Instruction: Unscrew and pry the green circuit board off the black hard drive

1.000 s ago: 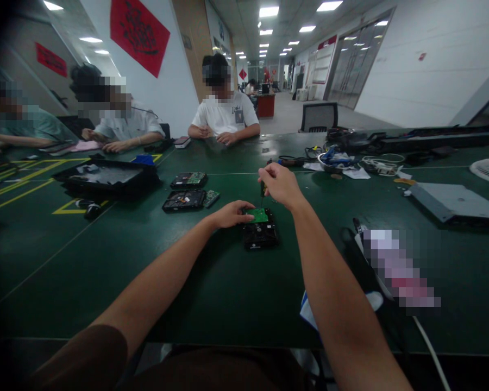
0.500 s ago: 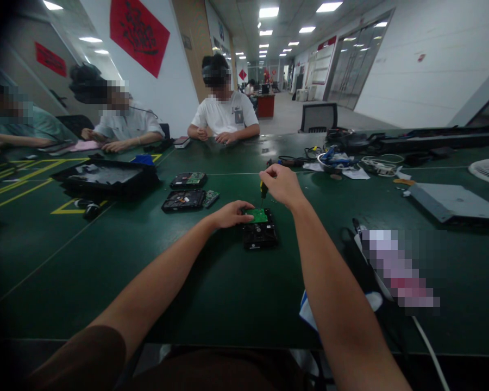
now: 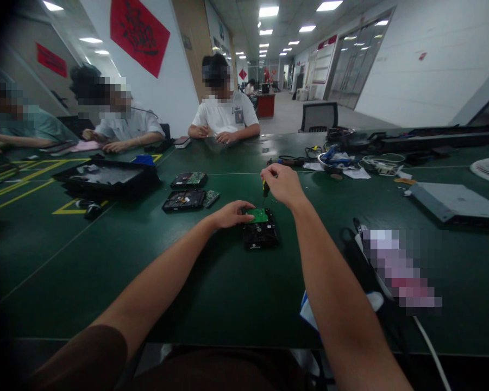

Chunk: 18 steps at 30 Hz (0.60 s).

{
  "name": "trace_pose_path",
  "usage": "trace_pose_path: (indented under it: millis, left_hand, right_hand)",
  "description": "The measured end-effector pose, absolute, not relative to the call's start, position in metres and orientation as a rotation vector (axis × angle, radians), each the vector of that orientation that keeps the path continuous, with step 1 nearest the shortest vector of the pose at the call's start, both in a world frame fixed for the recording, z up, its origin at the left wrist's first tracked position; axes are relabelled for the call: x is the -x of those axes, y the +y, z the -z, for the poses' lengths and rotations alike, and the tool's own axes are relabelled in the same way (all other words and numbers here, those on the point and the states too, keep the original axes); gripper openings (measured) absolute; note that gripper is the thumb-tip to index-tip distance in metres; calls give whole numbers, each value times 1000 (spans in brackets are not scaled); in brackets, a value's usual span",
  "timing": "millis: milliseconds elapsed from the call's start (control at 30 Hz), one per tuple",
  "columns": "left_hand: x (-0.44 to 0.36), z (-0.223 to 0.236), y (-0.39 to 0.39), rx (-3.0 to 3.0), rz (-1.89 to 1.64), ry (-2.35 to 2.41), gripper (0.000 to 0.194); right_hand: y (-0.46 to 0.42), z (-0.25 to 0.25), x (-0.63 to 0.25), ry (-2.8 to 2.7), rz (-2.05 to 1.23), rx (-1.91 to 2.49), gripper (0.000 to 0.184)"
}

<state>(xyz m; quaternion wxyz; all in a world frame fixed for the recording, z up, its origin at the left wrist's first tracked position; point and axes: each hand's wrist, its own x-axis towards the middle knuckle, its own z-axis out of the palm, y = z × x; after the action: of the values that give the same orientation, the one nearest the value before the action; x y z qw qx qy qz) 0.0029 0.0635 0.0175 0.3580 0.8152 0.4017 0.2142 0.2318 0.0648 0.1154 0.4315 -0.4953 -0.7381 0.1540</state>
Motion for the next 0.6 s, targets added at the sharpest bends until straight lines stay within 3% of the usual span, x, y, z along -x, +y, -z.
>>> trace_pose_path:
  millis: [333,600]
  left_hand:
    - [-3,-16,66,-2129,-532,1107,62]
    - [-3,-17,66,-2160,-529,1104,59]
  right_hand:
    - [54,-123,-229,-1823,-730,1169,29]
    - [60,-118,-234,-1820,-425,1261,16]
